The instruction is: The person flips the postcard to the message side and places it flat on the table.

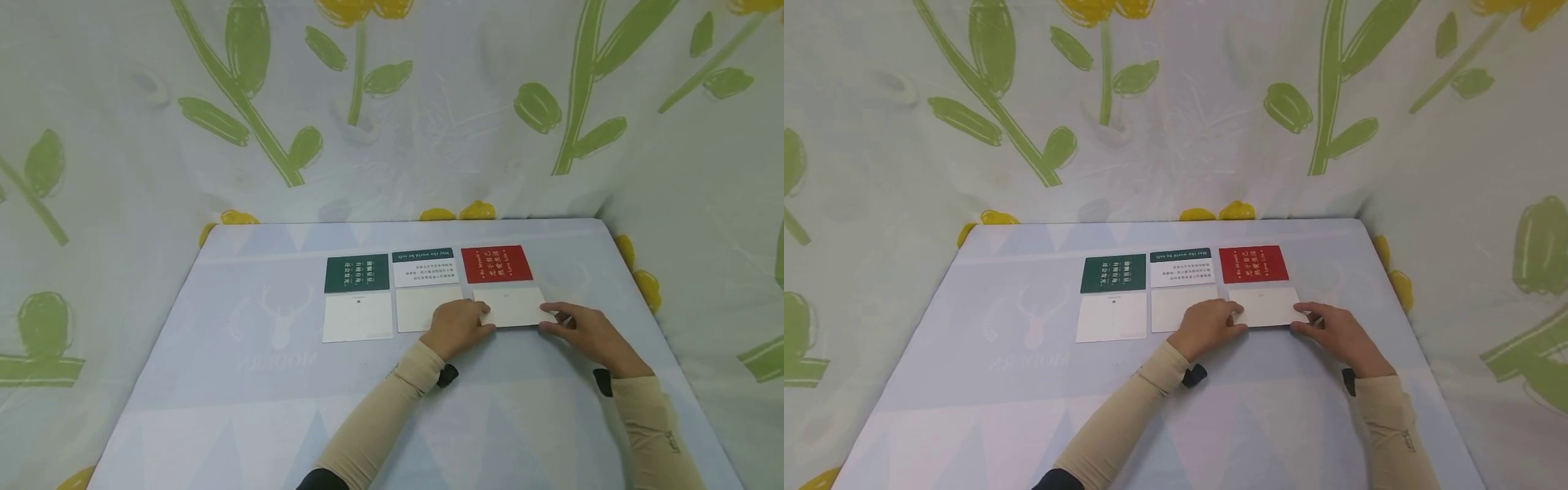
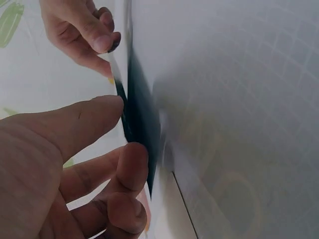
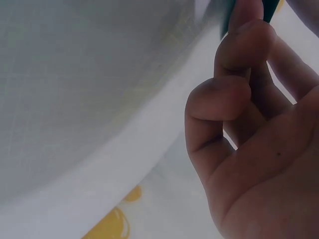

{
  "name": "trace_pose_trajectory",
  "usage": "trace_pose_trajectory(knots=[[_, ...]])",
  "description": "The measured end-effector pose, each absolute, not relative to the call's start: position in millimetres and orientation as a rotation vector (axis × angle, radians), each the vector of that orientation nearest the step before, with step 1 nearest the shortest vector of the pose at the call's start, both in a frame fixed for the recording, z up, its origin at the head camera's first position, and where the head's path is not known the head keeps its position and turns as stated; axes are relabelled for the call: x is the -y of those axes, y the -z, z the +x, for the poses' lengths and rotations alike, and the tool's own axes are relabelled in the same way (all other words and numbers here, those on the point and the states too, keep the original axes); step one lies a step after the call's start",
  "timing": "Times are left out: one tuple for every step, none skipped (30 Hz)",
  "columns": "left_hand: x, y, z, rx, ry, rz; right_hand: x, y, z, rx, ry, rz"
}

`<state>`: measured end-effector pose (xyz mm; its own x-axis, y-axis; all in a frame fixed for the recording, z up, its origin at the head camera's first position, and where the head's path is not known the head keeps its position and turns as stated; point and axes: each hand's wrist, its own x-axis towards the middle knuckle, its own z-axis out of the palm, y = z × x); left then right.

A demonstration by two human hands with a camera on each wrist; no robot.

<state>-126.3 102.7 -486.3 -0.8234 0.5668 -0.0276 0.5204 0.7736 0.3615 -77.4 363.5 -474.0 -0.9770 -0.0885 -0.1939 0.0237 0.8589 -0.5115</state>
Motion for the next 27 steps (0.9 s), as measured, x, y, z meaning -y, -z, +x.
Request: trace_pose_trajectory(knots=[[-102,486,-126,-2.834,-0.520,0.877,-364,474,-78,-2.823,0.780,-0.049],[-102,486,-126,-2.837,-0.522,0.883,-364,474,-78,-2.822,0.779,-0.048],[-101,486,-126,-2.842,-0.522,0.890,-364,474,-79,-2.822,0.778,-0.047],[-101,485,-126,-2.846,-0.522,0.896,-364,475,-79,-2.820,0.779,-0.048],[-101,485,-126,-2.849,-0.517,0.900,-363,475,-79,-2.819,0.778,-0.047],[-101,485,-126,-2.852,-0.510,0.905,-363,475,-79,-2.817,0.778,-0.046],[-101,484,-126,-2.854,-0.504,0.907,-363,476,-80,-2.815,0.778,-0.045],[-101,484,-126,-2.856,-0.498,0.907,-363,476,-80,-2.813,0.777,-0.045],[-101,484,-126,-2.860,-0.491,0.908,-363,476,-80,-2.812,0.776,-0.044],[-101,484,-126,-2.861,-0.486,0.909,-362,477,-81,-2.812,0.773,-0.045],[-101,484,-126,-2.861,-0.482,0.909,-362,477,-81,-2.811,0.771,-0.046],[-101,484,-126,-2.862,-0.480,0.910,-362,477,-82,-2.810,0.769,-0.049],[-101,484,-126,-2.863,-0.481,0.910,-362,477,-82,-2.811,0.765,-0.051],[-101,484,-126,-2.866,-0.480,0.913,-361,477,-83,-2.812,0.763,-0.056],[-101,484,-126,-2.869,-0.479,0.917,-361,477,-84,-2.814,0.759,-0.062],[-100,484,-126,-2.872,-0.481,0.919,-361,477,-84,-2.815,0.756,-0.069],[-100,485,-126,-2.875,-0.481,0.923,-362,478,-85,-2.816,0.753,-0.077],[-100,485,-126,-2.878,-0.485,0.926,-362,478,-85,-2.815,0.749,-0.082],[-99,485,-126,-2.880,-0.488,0.929,-362,478,-86,-2.814,0.746,-0.087],[-99,485,-126,-2.883,-0.490,0.934,-362,478,-86,-2.813,0.744,-0.096],[-99,485,-126,-2.883,-0.495,0.935,-363,478,-87,-2.813,0.740,-0.105],[-99,485,-126,-2.883,-0.498,0.934,-363,479,-88,-2.811,0.739,-0.109],[-99,485,-127,-2.883,-0.499,0.934,-363,479,-88,-2.810,0.737,-0.116],[-99,485,-127,-2.881,-0.499,0.934,-364,479,-88,-2.809,0.734,-0.124],[-99,485,-127,-2.877,-0.495,0.933,-364,479,-88,-2.811,0.729,-0.132],[-100,485,-127,-2.876,-0.490,0.935,-364,479,-88,-2.813,0.725,-0.138],[-100,485,-127,-2.875,-0.483,0.936,-364,479,-89,-2.814,0.721,-0.137]])
